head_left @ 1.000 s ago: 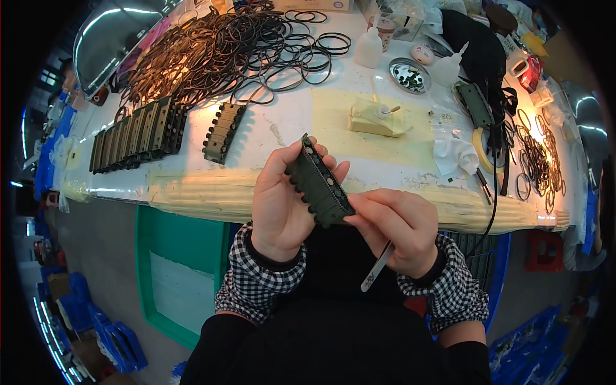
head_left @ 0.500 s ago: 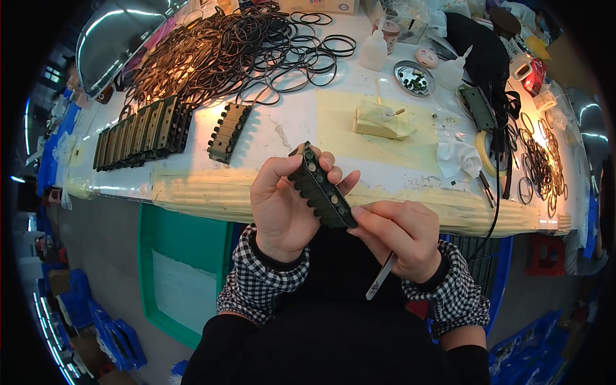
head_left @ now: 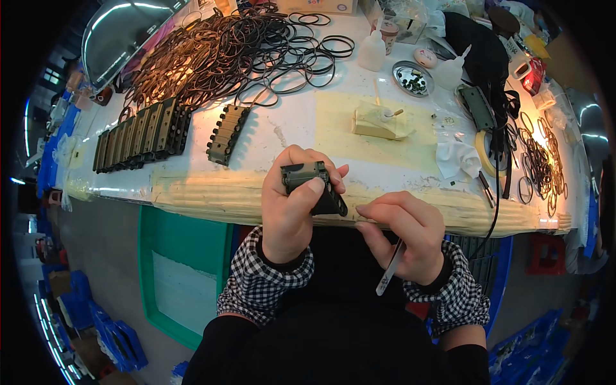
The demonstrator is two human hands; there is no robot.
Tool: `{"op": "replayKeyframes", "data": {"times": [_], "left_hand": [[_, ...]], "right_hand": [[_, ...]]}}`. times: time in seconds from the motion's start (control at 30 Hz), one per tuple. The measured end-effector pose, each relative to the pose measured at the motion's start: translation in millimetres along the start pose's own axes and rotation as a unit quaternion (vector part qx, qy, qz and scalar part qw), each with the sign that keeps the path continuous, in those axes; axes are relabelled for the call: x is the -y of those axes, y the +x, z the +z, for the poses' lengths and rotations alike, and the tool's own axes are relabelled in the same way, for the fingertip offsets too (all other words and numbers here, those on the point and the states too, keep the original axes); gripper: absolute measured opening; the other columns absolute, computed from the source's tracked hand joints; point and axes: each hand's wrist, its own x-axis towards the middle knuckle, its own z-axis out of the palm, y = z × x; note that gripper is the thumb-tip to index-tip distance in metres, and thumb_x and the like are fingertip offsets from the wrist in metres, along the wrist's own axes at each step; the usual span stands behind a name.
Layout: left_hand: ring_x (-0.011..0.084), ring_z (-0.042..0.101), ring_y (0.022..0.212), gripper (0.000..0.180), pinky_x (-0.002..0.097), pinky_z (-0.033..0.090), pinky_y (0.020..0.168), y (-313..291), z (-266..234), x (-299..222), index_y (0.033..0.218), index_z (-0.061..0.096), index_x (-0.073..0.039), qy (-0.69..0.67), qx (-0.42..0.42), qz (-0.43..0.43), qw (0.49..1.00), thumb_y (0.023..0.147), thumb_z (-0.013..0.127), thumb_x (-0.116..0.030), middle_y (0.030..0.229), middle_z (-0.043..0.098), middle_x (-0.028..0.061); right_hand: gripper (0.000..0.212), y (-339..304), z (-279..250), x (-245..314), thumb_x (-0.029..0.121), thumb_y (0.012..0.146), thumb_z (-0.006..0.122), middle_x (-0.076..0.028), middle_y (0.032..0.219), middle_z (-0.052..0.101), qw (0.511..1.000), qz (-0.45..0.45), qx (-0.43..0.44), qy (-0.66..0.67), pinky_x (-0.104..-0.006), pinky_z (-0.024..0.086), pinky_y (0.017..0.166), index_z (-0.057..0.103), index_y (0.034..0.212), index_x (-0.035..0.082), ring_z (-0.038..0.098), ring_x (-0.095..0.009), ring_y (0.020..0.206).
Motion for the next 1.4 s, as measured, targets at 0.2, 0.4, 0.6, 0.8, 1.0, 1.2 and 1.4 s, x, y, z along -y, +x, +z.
{"op": "replayKeyframes", "data": {"times": [0.2, 0.4, 0.6, 0.8, 1.0, 1.2, 1.4], "left_hand": [[0.015, 0.056, 0.088, 0.015, 0.0424, 0.039, 0.103, -3.0, 4.0, 2.6, 0.099, 0.047, -0.001, 0.089, 0.034, 0.06, 0.994, 0.086, 0.052, -0.005, 0.095, 0.055, 0.0097], [0.0132, 0.055, 0.09, 0.018, 0.0392, 0.039, 0.103, -1.9, 3.5, 6.1, 0.103, 0.049, 0.003, 0.119, 0.044, 0.1, 0.987, 0.086, 0.054, -0.001, 0.097, 0.055, 0.01], [0.0131, 0.054, 0.089, 0.017, 0.0396, 0.04, 0.102, -1.8, 6.6, 7.5, 0.102, 0.049, 0.002, 0.125, 0.044, 0.101, 0.986, 0.085, 0.053, 0.0, 0.096, 0.055, 0.0093], [0.014, 0.054, 0.09, 0.014, 0.0441, 0.041, 0.102, -3.9, 6.8, 4.7, 0.098, 0.046, -0.001, 0.171, 0.053, 0.104, 0.978, 0.086, 0.053, -0.004, 0.095, 0.054, 0.0107], [0.0124, 0.053, 0.087, 0.016, 0.0383, 0.042, 0.101, -4.3, 7.1, 7.1, 0.099, 0.048, 0.002, 0.133, 0.048, 0.099, 0.985, 0.084, 0.054, 0.002, 0.093, 0.053, 0.0087], [0.0139, 0.055, 0.088, 0.014, 0.0343, 0.046, 0.09, -1.1, 2.7, 9.6, 0.094, 0.049, -0.001, 0.005, 0.047, 0.023, 0.999, 0.085, 0.057, -0.008, 0.09, 0.054, 0.0084], [0.0199, 0.056, 0.086, 0.02, 0.0359, 0.051, 0.077, 7.4, -5.7, 18.4, 0.09, 0.047, -0.005, -0.249, 0.054, -0.096, 0.962, 0.085, 0.055, -0.023, 0.086, 0.054, 0.0084]], "right_hand": [[0.015, 15.3, -0.3, 7.5, -0.001, 0.075, 0.072, -0.008, 0.079, 0.062, 0.993, 0.084, -0.028, 0.072, -0.0263, 0.044, 0.049, 0.065, 0.088, 0.002, 0.059, -0.017, 0.059], [0.015, 18.1, 4.2, 6.7, -0.001, 0.077, 0.072, -0.007, 0.081, 0.064, 0.988, 0.117, -0.029, 0.097, -0.024, 0.039, 0.046, 0.067, 0.091, 0.002, 0.052, -0.011, 0.054], [0.014, 18.6, 4.3, 8.1, 0.0, 0.078, 0.071, -0.006, 0.081, 0.064, 0.984, 0.143, -0.026, 0.105, -0.0231, 0.037, 0.045, 0.067, 0.091, 0.002, 0.05, -0.01, 0.051], [0.013, 19.0, 5.2, 7.0, 0.0, 0.078, 0.071, -0.005, 0.078, 0.063, 0.984, 0.139, -0.022, 0.108, -0.0229, 0.037, 0.043, 0.067, 0.09, 0.003, 0.049, -0.009, 0.049], [0.012, 19.2, 5.8, 7.2, 0.001, 0.077, 0.072, -0.005, 0.076, 0.062, 0.983, 0.144, -0.024, 0.112, -0.0228, 0.037, 0.043, 0.067, 0.089, 0.003, 0.049, -0.009, 0.049], [0.01, 18.7, 7.1, 7.3, 0.001, 0.078, 0.071, -0.004, 0.077, 0.062, 0.983, 0.132, -0.045, 0.119, -0.0222, 0.035, 0.043, 0.067, 0.087, 0.003, 0.046, -0.007, 0.048], [0.006, 21.4, 0.8, 5.3, 0.006, 0.083, 0.071, -0.004, 0.078, 0.065, 0.985, 0.094, -0.082, 0.119, -0.0206, 0.031, 0.043, 0.067, 0.085, 0.002, 0.045, -0.005, 0.051]]}}
